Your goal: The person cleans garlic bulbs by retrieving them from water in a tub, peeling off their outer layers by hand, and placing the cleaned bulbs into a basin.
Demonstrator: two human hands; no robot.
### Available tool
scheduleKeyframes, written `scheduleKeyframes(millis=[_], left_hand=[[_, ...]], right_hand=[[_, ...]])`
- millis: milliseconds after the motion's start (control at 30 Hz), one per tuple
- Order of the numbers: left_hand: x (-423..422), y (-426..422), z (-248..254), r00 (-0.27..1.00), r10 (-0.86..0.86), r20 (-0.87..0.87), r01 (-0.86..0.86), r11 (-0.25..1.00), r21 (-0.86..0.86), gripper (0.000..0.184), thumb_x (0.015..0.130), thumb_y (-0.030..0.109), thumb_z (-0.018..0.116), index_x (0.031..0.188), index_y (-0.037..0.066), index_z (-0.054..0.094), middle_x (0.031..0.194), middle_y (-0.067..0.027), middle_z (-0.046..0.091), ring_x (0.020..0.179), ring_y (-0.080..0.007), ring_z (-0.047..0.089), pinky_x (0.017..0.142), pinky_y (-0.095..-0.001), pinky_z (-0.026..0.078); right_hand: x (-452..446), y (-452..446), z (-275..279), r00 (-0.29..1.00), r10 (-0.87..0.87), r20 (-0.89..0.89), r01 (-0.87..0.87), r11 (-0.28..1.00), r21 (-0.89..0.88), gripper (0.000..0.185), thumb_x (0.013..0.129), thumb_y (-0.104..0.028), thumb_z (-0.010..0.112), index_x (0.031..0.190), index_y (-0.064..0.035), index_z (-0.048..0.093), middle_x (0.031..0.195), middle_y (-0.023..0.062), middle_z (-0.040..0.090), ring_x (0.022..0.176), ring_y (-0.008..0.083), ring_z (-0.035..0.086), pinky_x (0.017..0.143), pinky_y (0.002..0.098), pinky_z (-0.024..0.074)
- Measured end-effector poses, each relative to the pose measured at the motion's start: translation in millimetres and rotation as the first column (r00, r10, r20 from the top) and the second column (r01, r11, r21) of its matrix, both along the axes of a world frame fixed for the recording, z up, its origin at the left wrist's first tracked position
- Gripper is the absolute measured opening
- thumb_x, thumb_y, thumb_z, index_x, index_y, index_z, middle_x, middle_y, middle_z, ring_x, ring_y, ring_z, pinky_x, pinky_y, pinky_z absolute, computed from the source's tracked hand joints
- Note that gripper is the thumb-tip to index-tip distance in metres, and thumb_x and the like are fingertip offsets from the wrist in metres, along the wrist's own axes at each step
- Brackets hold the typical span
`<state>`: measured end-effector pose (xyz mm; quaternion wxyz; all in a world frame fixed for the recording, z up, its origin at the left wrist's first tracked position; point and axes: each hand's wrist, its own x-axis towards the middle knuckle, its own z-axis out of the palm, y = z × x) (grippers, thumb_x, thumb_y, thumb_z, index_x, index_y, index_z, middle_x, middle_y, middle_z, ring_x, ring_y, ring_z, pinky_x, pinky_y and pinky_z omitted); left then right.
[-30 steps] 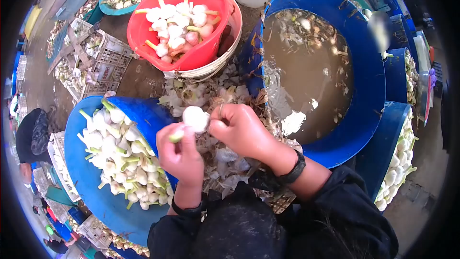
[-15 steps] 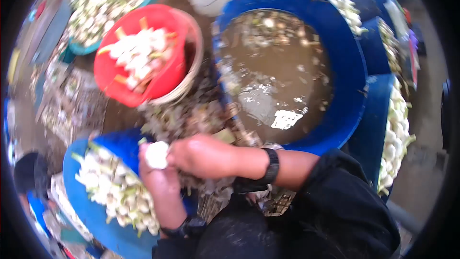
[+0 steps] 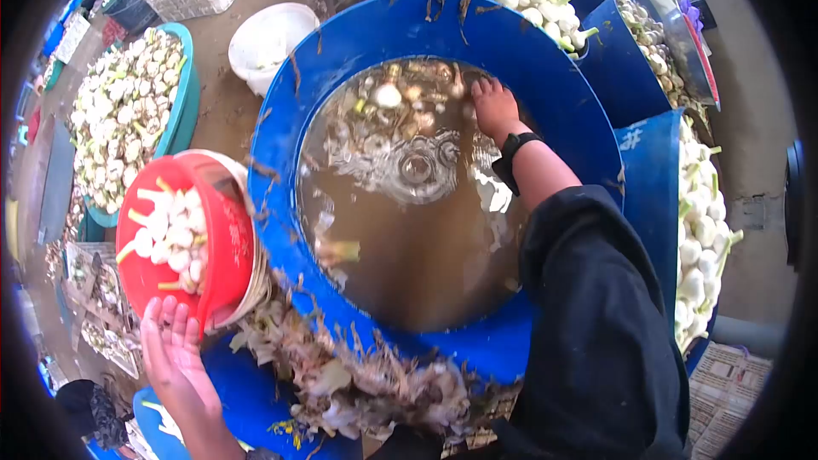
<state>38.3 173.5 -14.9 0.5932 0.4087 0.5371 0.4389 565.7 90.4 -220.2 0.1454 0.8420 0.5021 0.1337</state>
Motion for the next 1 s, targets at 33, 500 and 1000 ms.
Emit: scheduleKeyframes(millis=[33,500,1000], left_hand=[[18.7,-1.6,-0.3,1.0,0.0,0.0,0.0,1.0,0.012,0.044,0.09,0.03,0.048,0.123,0.0,0.042,0.117,-0.0138,0.048,0.105,-0.0185,0.049,0.086,-0.0287,0.042],[234.4,-50.0,-10.2,0.8,-0.598,0.053,0.48,0.585,-0.654,0.053,0.083,0.052,0.05,0.099,0.002,0.055,0.069,-0.0019,0.054,0.048,-0.0079,0.046,0.041,-0.0206,0.033],[156.0,-97.2,49.2,0.802,-0.574,-0.166,0.517,0.806,-0.289,0.048,0.087,0.023,0.049,0.127,-0.002,0.04,0.107,-0.0096,0.055,0.095,-0.0157,0.053,0.083,-0.0283,0.041]], right_hand=[[13.0,6.0,-8.1,1.0,0.0,0.0,0.0,1.0,0.012,0.031,0.084,-0.016,0.044,0.112,-0.006,0.055,0.115,0.0083,0.056,0.104,0.0265,0.054,0.083,0.0351,0.0454],[-166.0,-63.0,180.4,0.213,0.32,-0.923,-0.259,0.929,0.263,0.017,0.08,-0.019,0.051,0.078,-0.0034,0.057,0.074,0.0171,0.061,0.074,0.0345,0.059,0.066,0.0441,0.0471],[-216.3,-79.1,227.0,-0.754,-0.117,-0.646,0.039,0.974,-0.223,0.02,0.087,-0.021,0.053,0.087,-0.0053,0.065,0.062,0.0022,0.058,0.055,0.0113,0.054,0.052,0.0276,0.0439]])
